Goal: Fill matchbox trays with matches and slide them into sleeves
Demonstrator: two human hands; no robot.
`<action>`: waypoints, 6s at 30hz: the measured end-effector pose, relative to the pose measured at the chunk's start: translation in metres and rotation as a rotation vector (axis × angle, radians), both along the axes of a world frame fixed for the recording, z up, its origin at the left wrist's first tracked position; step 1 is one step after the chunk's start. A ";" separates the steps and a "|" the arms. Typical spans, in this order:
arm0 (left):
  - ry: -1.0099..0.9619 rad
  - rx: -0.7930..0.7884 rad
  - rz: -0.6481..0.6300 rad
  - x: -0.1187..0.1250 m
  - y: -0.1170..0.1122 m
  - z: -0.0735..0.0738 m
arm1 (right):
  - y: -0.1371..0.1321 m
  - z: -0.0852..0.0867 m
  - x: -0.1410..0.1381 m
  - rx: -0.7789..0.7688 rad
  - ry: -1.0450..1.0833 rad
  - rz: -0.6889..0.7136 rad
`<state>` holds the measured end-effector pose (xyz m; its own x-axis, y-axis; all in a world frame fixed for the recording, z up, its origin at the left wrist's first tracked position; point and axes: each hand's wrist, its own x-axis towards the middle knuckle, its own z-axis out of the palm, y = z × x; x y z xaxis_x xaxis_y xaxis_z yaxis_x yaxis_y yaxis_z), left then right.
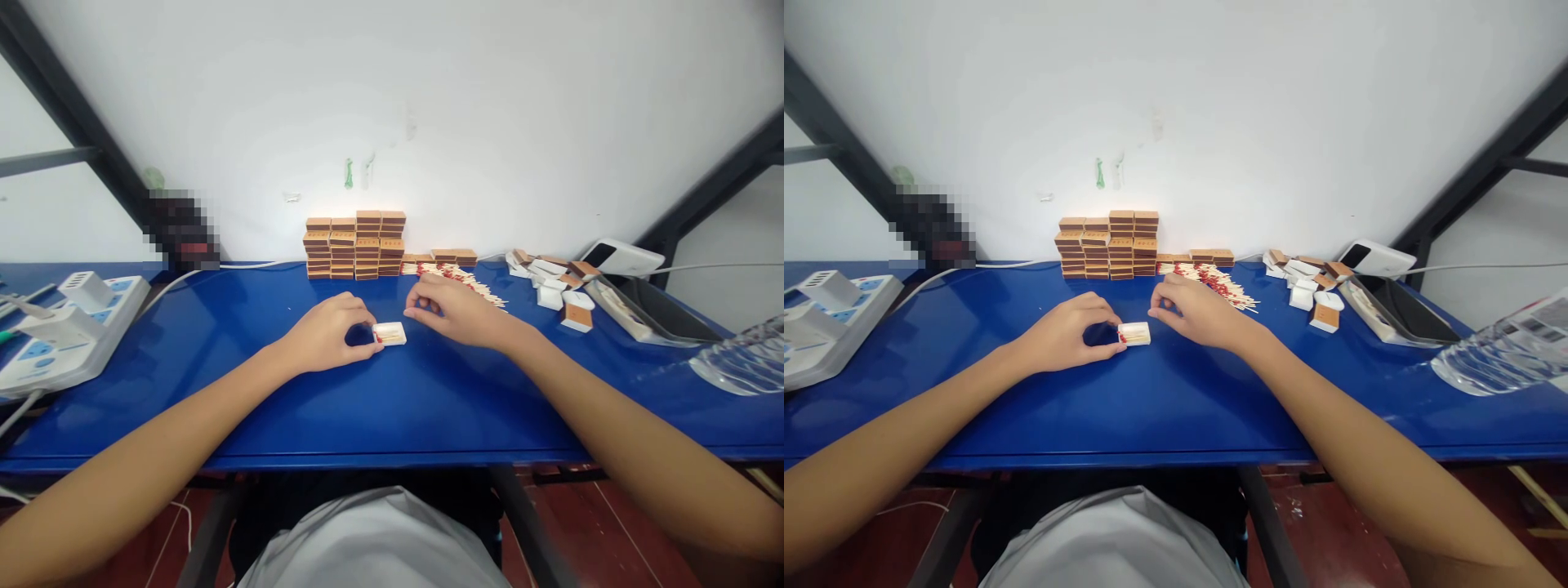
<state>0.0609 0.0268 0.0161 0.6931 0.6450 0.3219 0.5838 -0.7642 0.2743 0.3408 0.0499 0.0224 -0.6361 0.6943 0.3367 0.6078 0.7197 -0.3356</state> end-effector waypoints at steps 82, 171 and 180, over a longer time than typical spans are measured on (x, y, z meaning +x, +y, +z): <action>0.002 0.012 -0.003 -0.001 0.002 -0.001 | -0.019 -0.009 -0.018 -0.120 -0.032 0.043; 0.020 -0.001 -0.028 0.001 -0.001 0.004 | 0.072 -0.032 0.059 0.104 -0.224 -0.262; 0.019 0.011 -0.035 0.000 -0.001 0.002 | 0.075 -0.034 0.061 0.073 -0.176 -0.244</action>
